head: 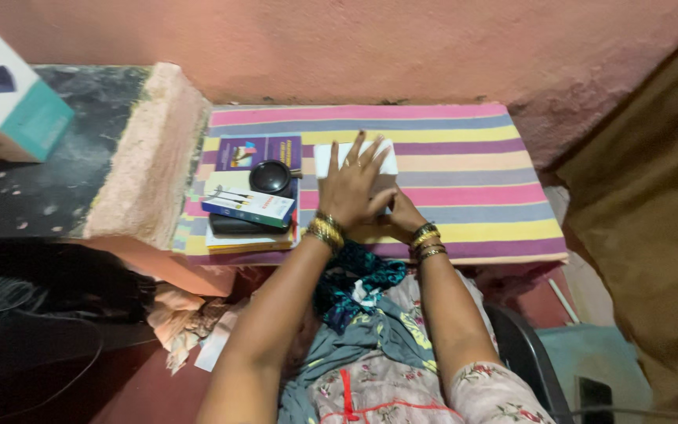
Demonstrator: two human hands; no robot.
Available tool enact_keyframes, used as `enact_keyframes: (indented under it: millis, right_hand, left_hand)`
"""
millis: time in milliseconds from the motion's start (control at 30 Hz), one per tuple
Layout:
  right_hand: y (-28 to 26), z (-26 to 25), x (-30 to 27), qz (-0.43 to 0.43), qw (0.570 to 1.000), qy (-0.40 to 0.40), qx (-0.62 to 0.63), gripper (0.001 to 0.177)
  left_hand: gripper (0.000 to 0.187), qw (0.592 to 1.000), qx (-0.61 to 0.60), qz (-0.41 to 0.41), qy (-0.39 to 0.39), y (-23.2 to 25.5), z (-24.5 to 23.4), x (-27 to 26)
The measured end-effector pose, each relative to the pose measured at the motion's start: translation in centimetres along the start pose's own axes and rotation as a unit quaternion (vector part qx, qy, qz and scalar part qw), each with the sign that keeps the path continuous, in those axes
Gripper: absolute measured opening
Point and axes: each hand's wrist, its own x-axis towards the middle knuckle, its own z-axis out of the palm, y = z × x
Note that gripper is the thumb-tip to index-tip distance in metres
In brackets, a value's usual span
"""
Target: The person sits on the floor and organizes various items on a striped mat. They move books, boxes, a black case, and a small container, then wipe the mat with a blue cloth and rearrange the items into neat stacks.
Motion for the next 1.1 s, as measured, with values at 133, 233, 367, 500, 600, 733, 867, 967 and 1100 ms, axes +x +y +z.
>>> enact_keyframes:
  millis: [133, 233, 367, 500, 600, 733, 867, 967, 1100]
  right_hand:
    - [-0.3, 0.3, -0.4, -0.02, 0.998, 0.017, 0.052, 0.101]
    - [-0.8, 0.7, -0.6, -0.037, 0.998, 0.04, 0.036, 0.105]
    - [-1.7, 1.4, -0.6, -0.028, 0.997, 0.057, 0.038, 0.105]
    - [-2.1, 0.6, 1.3, 0.029, 0.994, 0.101, 0.018, 0.119]
    - [-1.2, 0.0, 3.8, 0.103, 0.971, 0.182, 0.111, 0.115]
    - [0.0, 1.1, 10.4, -0.062, 0.97, 0.189, 0.141, 0.118]
    - [0.4, 4.2, 18.0, -0.158, 0.972, 0.118, 0.128, 0.123]
    - [-0.1, 7.8, 22.2, -0.167, 0.983, 0.073, 0.033, 0.12]
    - [0.5, 12.1, 24.3, -0.152, 0.984, 0.048, -0.083, 0.125]
  left_hand:
    - [0.055, 0.979, -0.15, 0.042, 0.133, 3.6, -1.6, -7.5]
    - [0.05, 0.974, -0.212, 0.06, -0.05, 5.3, -2.2, -12.4]
    - [0.05, 0.939, -0.22, -0.003, -0.264, 6.0, -0.7, -16.2]
    - [0.038, 0.942, -0.222, -0.006, -0.251, 3.9, 3.1, -17.6]
    - [0.031, 0.932, -0.2, -0.03, -0.301, 1.4, 5.8, -17.9]
    - [0.033, 0.919, -0.192, -0.029, -0.343, 0.6, 7.4, -17.7]
    - [0.037, 0.907, -0.229, -0.012, -0.354, 0.9, 7.2, -17.8]
    - [0.037, 0.912, -0.218, -0.03, -0.347, 0.6, 6.3, -17.6]
    - [0.033, 0.906, -0.2, -0.034, -0.372, 1.1, 4.9, -16.7]
